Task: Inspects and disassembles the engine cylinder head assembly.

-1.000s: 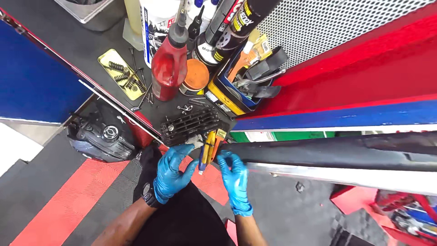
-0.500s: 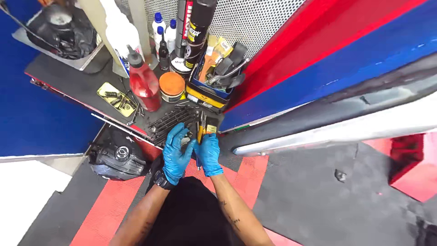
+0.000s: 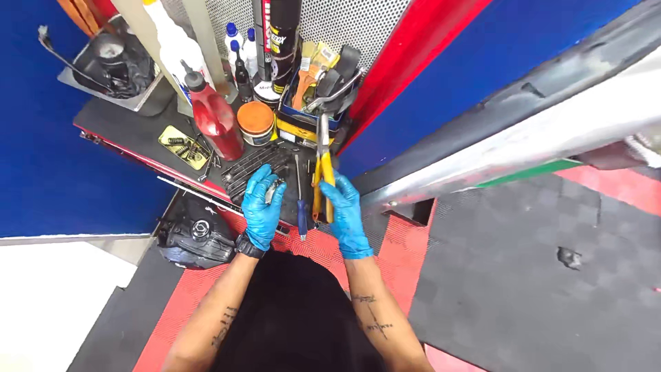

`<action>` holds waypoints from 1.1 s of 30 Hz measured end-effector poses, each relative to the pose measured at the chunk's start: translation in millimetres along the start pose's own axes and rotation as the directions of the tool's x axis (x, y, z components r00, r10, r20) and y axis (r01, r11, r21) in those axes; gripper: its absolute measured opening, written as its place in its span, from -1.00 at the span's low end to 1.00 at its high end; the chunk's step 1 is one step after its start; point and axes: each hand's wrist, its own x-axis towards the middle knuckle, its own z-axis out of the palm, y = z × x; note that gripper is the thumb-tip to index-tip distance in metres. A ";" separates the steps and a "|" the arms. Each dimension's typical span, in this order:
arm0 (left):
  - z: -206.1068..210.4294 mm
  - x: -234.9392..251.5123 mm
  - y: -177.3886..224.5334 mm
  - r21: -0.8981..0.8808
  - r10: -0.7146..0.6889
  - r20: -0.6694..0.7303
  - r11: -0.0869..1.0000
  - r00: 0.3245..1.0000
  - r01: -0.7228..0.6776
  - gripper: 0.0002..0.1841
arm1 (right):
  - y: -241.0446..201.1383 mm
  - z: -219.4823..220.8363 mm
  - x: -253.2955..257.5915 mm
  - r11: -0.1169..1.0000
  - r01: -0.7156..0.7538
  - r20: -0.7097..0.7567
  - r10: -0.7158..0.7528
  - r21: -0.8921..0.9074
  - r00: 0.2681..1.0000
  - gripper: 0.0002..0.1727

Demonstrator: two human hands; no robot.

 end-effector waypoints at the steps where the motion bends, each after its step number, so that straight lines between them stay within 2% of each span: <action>1: 1.6 -0.3 0.5 0.011 -0.010 -0.008 1.000 1.000 0.010 -0.78 | -11.8 -4.1 -2.7 0.988 -0.016 0.074 0.004 0.154 0.997 -0.73; 2: 3.9 -0.7 0.9 0.020 -0.009 -0.020 1.000 1.000 0.010 -0.81 | -20.1 -9.3 -5.2 0.954 -0.044 0.169 -0.006 0.295 0.986 -0.68; 4: 8.7 -0.9 2.1 0.037 0.001 -0.044 0.999 0.999 0.001 -0.86 | -31.6 -10.9 -11.0 0.880 -0.067 0.243 -0.056 0.471 0.968 -0.66; 6: 11.7 -1.0 1.1 0.046 0.008 -0.068 0.999 0.998 -0.005 -0.89 | -39.4 -9.9 -18.1 0.915 0.015 0.208 -0.107 0.402 0.972 -0.74; 8: 13.6 -2.1 -0.6 0.044 0.016 -0.087 0.999 0.996 -0.012 -0.90 | -45.0 -17.1 -25.0 0.982 0.174 0.213 -0.185 0.068 0.959 -0.76; 9: 15.2 -2.8 -1.5 0.035 0.023 -0.097 0.999 0.995 -0.020 -0.90 | -47.4 -22.3 -28.2 0.957 0.259 0.250 -0.221 -0.132 0.943 -0.74; 10: 17.3 -3.3 -2.5 0.029 0.029 -0.110 0.999 0.993 -0.026 -0.90 | -48.9 -26.5 -31.0 0.884 0.340 0.294 -0.248 -0.320 0.923 -0.73; 12: 20.6 -4.5 -3.8 0.037 0.035 -0.129 0.999 0.991 -0.031 -0.91 | -48.4 -31.0 -34.4 0.664 0.487 0.392 -0.302 -0.568 0.869 -0.71; 15: 22.0 -4.4 -2.8 0.075 0.043 -0.143 0.997 0.989 -0.032 -0.91 | -45.3 -28.5 -34.8 0.341 0.576 0.498 -0.295 -0.743 0.816 -0.69; 17: 22.2 -2.5 -1.2 0.090 0.039 -0.153 0.996 0.988 -0.025 -0.92 | -43.0 -23.6 -30.3 0.242 0.597 0.537 -0.272 -0.765 0.799 -0.69; 22: 23.1 -1.9 2.6 0.099 -0.008 -0.181 0.995 0.983 0.026 -0.92 | -41.9 -10.6 -20.0 0.164 0.656 0.608 -0.262 -0.737 0.749 -0.69; 25: 23.1 -3.3 3.4 0.104 -0.027 -0.182 0.993 0.983 0.046 -0.92 | -42.0 -5.3 -15.9 0.108 0.657 0.623 -0.235 -0.746 0.746 -0.69; 31: 25.0 -4.8 2.5 0.075 -0.041 -0.201 0.996 0.979 0.057 -0.92 | -46.2 -1.1 -14.2 0.067 0.657 0.634 -0.202 -0.751 0.746 -0.67; 33: 25.9 -3.7 1.7 0.069 -0.026 -0.209 0.997 0.978 0.041 -0.92 | -49.9 -0.4 -13.9 0.082 0.665 0.633 -0.238 -0.743 0.736 -0.68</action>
